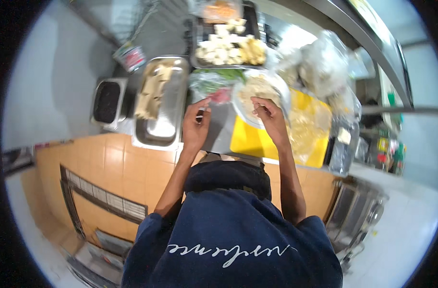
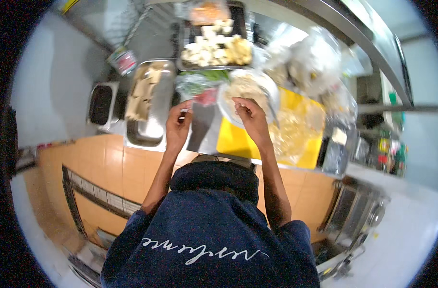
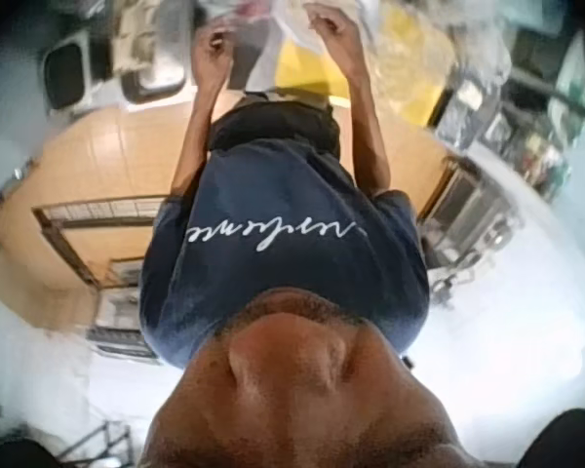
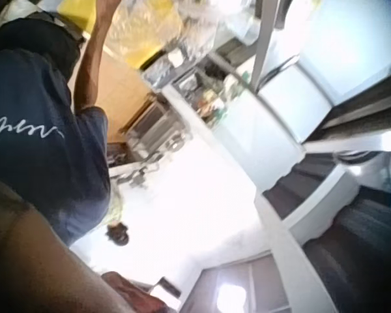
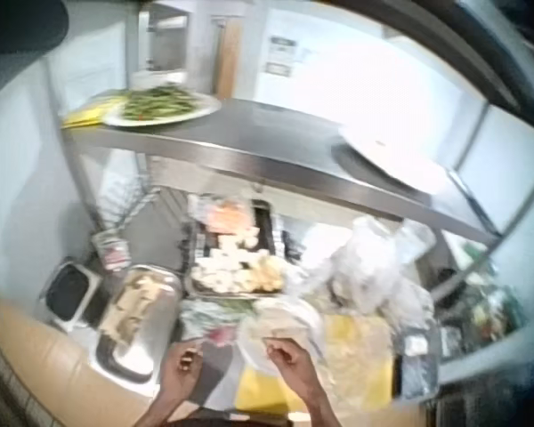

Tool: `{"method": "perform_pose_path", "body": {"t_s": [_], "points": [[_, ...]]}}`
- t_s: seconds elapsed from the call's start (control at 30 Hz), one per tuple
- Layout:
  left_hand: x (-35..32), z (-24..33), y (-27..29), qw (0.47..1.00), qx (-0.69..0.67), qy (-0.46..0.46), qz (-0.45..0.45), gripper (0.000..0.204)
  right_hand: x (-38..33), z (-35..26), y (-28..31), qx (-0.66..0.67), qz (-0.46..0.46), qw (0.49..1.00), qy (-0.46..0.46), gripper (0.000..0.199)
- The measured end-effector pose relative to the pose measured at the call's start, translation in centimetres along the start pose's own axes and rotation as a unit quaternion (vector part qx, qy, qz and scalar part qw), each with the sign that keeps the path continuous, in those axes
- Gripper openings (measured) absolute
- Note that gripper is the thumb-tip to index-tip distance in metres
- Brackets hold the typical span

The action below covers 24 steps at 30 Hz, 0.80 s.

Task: The person prepares food by placing a filling onto a wrapper by hand, folding the wrapper, and placing the resulting dumpling into a metal tray.

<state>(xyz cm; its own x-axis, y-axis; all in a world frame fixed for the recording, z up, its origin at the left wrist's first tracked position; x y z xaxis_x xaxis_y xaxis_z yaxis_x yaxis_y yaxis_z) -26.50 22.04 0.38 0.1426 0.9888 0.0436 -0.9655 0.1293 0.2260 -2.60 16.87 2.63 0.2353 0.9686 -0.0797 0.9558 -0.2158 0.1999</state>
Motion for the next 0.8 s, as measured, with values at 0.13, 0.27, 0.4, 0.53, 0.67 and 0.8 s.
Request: {"method": "perform_pose_path", "body": {"t_s": [0.13, 0.27, 0.4, 0.53, 0.67, 0.8], "points": [[-0.5, 1.7, -5.0, 0.997, 0.006, 0.014, -0.076, 0.027, -3.1, 2.2, 5.2, -0.006, 0.078, 0.996, -0.034, 0.026], [-1.7, 2.2, -10.0, 0.994, 0.014, 0.007, -0.11, 0.025, -5.9, 4.2, 9.9, 0.029, 0.113, 0.992, -0.038, 0.026], [-3.3, 2.6, -14.4, 0.991, 0.008, 0.023, -0.13, 0.027, -7.8, 6.3, 14.3, 0.025, 0.127, 0.99, -0.049, 0.026], [-5.1, 3.6, -18.6, 0.993, 0.024, 0.03, -0.113, 0.025, -9.7, 8.0, 19.1, 0.018, 0.127, 0.991, -0.046, 0.026], [-7.0, 5.2, -22.5, 0.995, -0.005, 0.033, -0.096, 0.023, -10.5, 10.9, 24.8, -0.047, 0.158, 0.986, -0.023, 0.021], [-8.9, 5.3, -25.4, 0.994, -0.004, 0.053, -0.094, 0.021, -9.5, 11.7, 29.3, -0.144, 0.165, 0.976, -0.003, 0.023]]}}
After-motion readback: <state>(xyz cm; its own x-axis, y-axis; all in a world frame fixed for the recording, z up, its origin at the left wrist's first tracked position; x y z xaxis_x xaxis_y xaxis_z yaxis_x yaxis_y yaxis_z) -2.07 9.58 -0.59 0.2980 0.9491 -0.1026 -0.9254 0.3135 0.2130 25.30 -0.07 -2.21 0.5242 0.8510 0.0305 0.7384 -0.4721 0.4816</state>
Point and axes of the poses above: each hand's wrist, its own x-axis towards the middle knuckle, its own y-axis out of the back of the hand, z = x × y, the point moved 3 cm from there along x, towards the middle knuckle, and after that the axes turned 2 degrees about y, right-handed, at the moved point
